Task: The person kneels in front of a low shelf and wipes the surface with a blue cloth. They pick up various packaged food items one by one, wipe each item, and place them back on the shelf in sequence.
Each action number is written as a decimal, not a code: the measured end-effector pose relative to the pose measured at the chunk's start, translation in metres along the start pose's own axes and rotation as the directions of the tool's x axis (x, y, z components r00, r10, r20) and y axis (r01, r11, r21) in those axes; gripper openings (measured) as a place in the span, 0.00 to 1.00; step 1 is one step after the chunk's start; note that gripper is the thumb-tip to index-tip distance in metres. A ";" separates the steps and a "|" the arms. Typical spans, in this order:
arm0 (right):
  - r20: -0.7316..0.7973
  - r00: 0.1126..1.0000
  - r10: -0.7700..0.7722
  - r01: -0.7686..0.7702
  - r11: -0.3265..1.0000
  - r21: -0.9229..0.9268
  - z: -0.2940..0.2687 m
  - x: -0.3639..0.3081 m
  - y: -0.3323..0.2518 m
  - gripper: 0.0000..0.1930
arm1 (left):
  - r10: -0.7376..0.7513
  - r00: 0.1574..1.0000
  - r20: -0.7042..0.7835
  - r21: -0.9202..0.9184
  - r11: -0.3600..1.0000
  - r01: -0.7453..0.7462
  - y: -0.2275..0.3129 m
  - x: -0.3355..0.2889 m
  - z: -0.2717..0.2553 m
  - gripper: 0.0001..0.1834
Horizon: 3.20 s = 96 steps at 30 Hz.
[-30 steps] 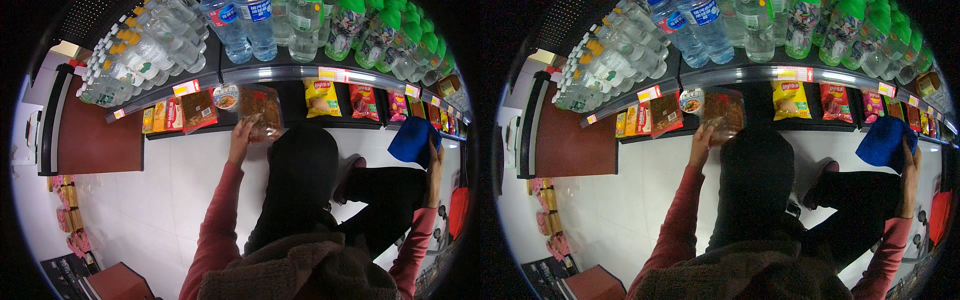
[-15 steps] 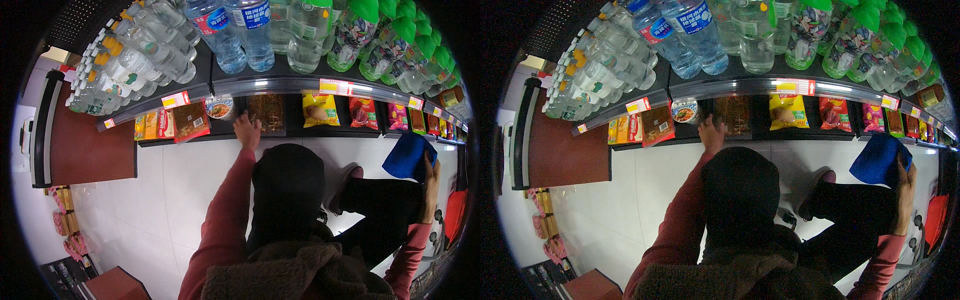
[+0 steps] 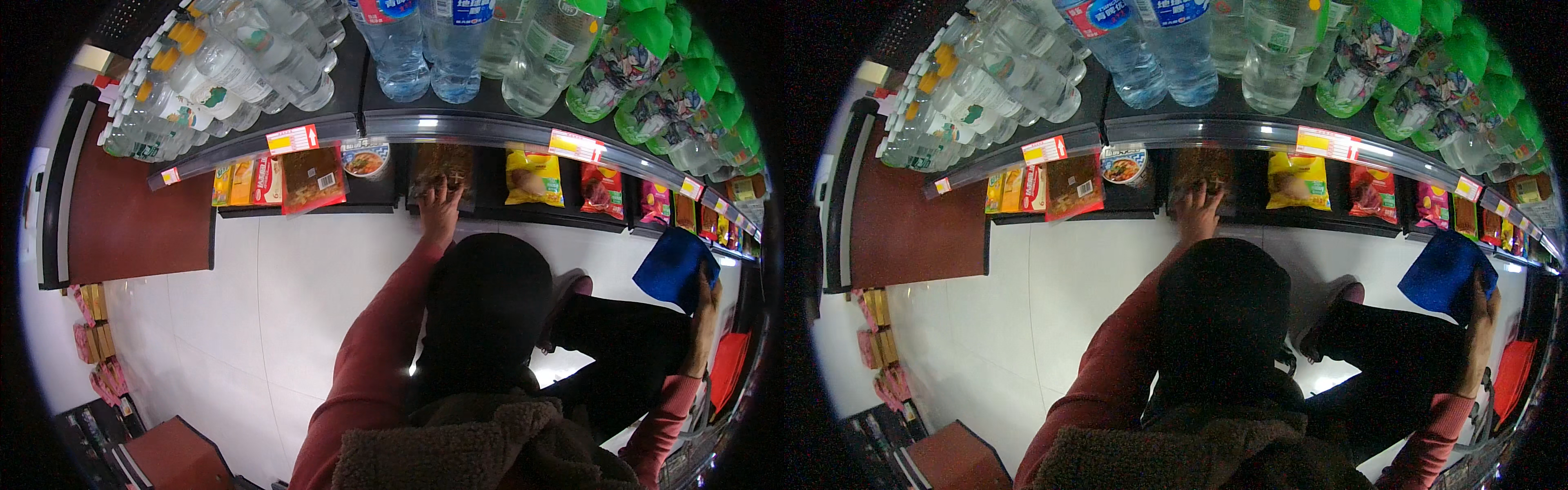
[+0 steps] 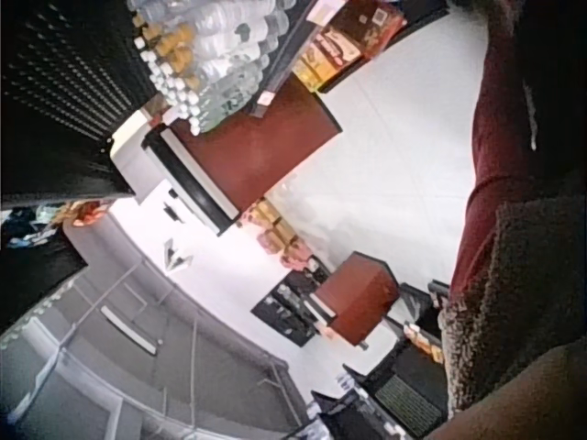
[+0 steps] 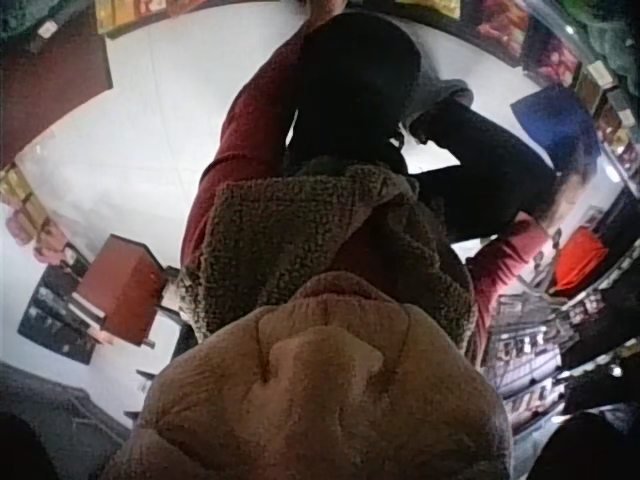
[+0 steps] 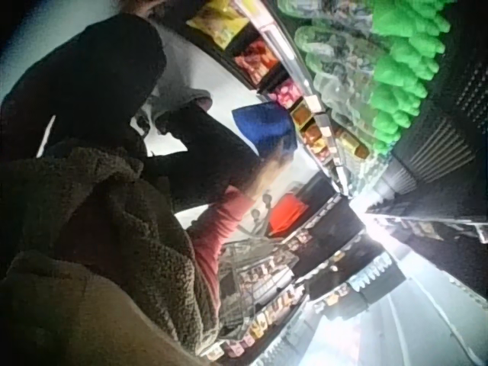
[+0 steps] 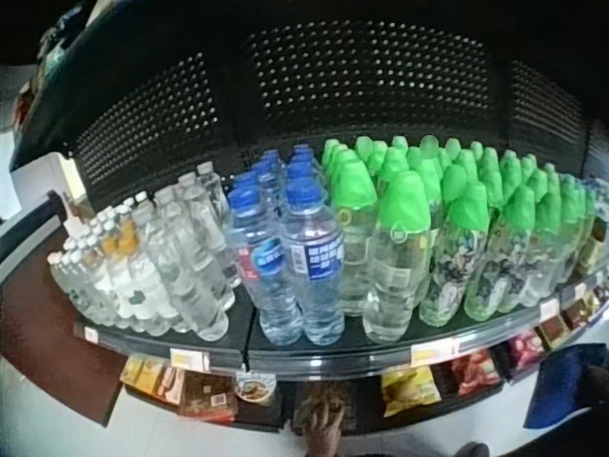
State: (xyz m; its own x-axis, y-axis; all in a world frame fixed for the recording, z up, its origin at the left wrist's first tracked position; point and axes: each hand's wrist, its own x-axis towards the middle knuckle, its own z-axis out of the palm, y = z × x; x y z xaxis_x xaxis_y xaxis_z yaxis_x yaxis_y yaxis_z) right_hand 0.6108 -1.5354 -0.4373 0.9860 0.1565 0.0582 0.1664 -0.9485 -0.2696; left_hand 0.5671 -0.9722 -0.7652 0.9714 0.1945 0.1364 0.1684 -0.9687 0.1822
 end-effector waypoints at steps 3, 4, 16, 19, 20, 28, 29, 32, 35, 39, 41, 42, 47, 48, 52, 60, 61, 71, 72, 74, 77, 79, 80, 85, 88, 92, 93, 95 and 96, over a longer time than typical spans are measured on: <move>0.006 0.999 -0.033 0.034 0.989 -0.145 0.000 0.000 0.006 0.24 | -0.005 1.000 0.007 0.008 1.000 0.005 0.002 0.001 -0.002 0.39; -0.010 0.999 -0.051 0.047 0.971 -0.234 0.000 0.001 0.007 0.25 | -0.017 1.000 0.019 0.013 1.000 0.017 0.003 0.002 -0.003 0.39; 0.009 1.000 0.023 -0.023 0.997 -0.068 -0.007 -0.002 -0.021 0.25 | -0.065 0.998 0.024 0.045 0.997 0.063 0.008 0.010 0.008 0.38; 0.026 0.998 0.054 -0.053 0.998 -0.025 -0.009 -0.003 -0.026 0.25 | -0.039 0.999 0.037 0.047 0.998 0.037 0.004 0.009 0.009 0.37; 0.035 0.997 0.071 -0.073 0.995 0.069 -0.009 -0.004 -0.026 0.25 | -0.039 0.997 0.073 0.055 0.998 0.035 0.003 0.009 0.009 0.36; -0.039 0.997 0.070 -0.069 0.997 0.030 0.002 -0.002 -0.006 0.21 | -0.017 0.999 0.039 0.053 0.998 0.015 0.002 0.014 0.008 0.35; -0.025 0.995 0.100 -0.095 0.980 0.173 0.002 -0.001 -0.004 0.21 | -0.027 0.996 0.084 0.059 0.998 0.022 0.002 0.014 0.007 0.36; -0.007 0.993 0.117 -0.113 0.971 0.209 0.000 -0.001 -0.005 0.21 | -0.032 0.994 0.102 0.060 0.998 0.026 0.004 0.013 -0.001 0.36; 0.011 1.000 0.002 -0.002 0.999 0.040 -0.003 -0.002 -0.015 0.21 | -0.028 0.988 0.153 -0.012 0.999 0.030 0.004 0.011 -0.013 0.37; 0.062 0.990 0.127 -0.140 0.941 0.308 -0.001 0.003 -0.030 0.21 | -0.057 0.997 -0.042 -0.272 0.961 0.044 -0.006 -0.007 -0.031 0.33; 0.091 0.971 0.223 -0.239 0.845 0.478 0.002 0.007 -0.032 0.21 | -0.150 0.985 -0.083 -0.553 0.830 0.080 -0.026 -0.017 -0.044 0.28; 0.104 0.955 0.278 -0.289 0.785 0.548 0.002 0.009 -0.032 0.21 | -0.301 0.949 -0.091 -0.654 0.737 0.171 -0.034 -0.029 -0.050 0.22; 0.002 0.999 0.033 -0.032 0.965 0.259 0.004 0.009 -0.021 0.22 | -0.745 0.660 0.098 -0.994 -0.047 0.094 -0.104 -0.086 -0.104 0.10; -0.013 0.999 -0.033 0.034 0.992 0.125 0.004 0.008 -0.019 0.22 | -0.798 0.584 0.147 -0.989 -0.125 0.079 -0.119 -0.090 -0.114 0.11; -0.022 0.999 -0.033 0.035 0.994 0.108 0.007 0.008 -0.011 0.25 | -0.838 0.469 0.279 -0.948 -0.318 -0.002 -0.164 -0.092 -0.139 0.12; -0.014 0.995 0.103 -0.092 0.938 0.333 0.008 0.012 -0.022 0.21 | -0.771 0.463 0.436 -0.881 -0.472 0.044 -0.211 -0.065 -0.132 0.14; 0.045 0.981 0.188 -0.180 0.804 0.566 0.009 0.013 -0.024 0.20 | -0.761 0.475 0.442 -0.876 -0.480 0.045 -0.213 -0.062 -0.131 0.13; -0.033 0.996 0.086 -0.065 0.907 0.417 0.016 0.014 -0.016 0.23 | -0.814 0.527 0.244 -0.922 -0.363 -0.134 -0.232 -0.027 -0.128 0.12; -0.005 0.994 0.111 -0.099 0.904 0.416 0.015 0.014 -0.015 0.22 | -0.807 0.533 0.256 -0.906 -0.392 -0.158 -0.235 -0.025 -0.129 0.13; -0.011 0.998 0.059 -0.053 0.958 0.282 0.014 0.011 -0.014 0.21 | -0.786 0.558 0.265 -0.884 -0.429 -0.186 -0.240 -0.021 -0.132 0.16; -0.049 0.990 -0.135 0.132 0.989 -0.066 0.012 0.005 -0.018 0.21 | -0.773 0.560 0.299 -0.871 -0.461 -0.171 -0.249 -0.016 -0.138 0.20; -0.068 0.971 -0.230 0.206 0.945 -0.255 0.011 0.002 -0.024 0.21 | -0.776 0.586 0.233 -0.880 -0.425 -0.212 -0.251 -0.020 -0.144 0.11; -0.069 0.986 -0.154 0.147 0.985 -0.094 0.011 0.001 -0.028 0.21 | -0.775 0.599 0.199 -0.885 -0.404 -0.229 -0.249 -0.023 -0.147 0.06; -0.078 0.984 -0.159 0.136 0.960 -0.243 0.006 -0.005 -0.053 0.20 | -0.663 0.737 0.132 -0.866 -0.438 -0.239 -0.214 -0.076 -0.200 0.13; -0.089 0.992 0.094 -0.050 0.912 0.406 0.003 -0.006 -0.074 0.21 | -0.587 0.805 0.092 -0.878 -0.430 -0.213 -0.161 -0.133 -0.243 0.21; 0.000 0.988 0.157 -0.132 0.834 0.536 0.006 -0.010 -0.105 0.23 | -0.644 0.710 0.286 -0.848 -0.515 -0.126 -0.102 -0.200 -0.293 0.26; 0.018 0.990 0.140 -0.125 0.813 0.568 0.009 -0.011 -0.114 0.23 | -0.624 0.699 0.348 -0.839 -0.540 -0.064 -0.097 -0.211 -0.305 0.26; 0.006 0.987 0.162 -0.134 0.789 0.600 0.014 -0.016 -0.132 0.23 | -0.599 0.744 0.297 -0.818 -0.561 -0.125 -0.078 -0.235 -0.321 0.21; 0.029 0.984 0.176 -0.145 0.692 0.707 0.016 -0.020 -0.142 0.23 | -0.628 0.717 0.302 -0.804 -0.572 -0.164 -0.072 -0.242 -0.326 0.19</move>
State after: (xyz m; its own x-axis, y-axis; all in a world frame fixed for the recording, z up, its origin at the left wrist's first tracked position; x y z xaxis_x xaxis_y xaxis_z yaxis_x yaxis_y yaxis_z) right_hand 0.5680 -1.3991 -0.4157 0.9998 -0.0050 -0.0180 -0.0182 -0.4840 -0.8749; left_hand 0.2658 -0.8997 -0.4942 0.6413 0.7017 -0.3103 -0.3899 0.6463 0.6559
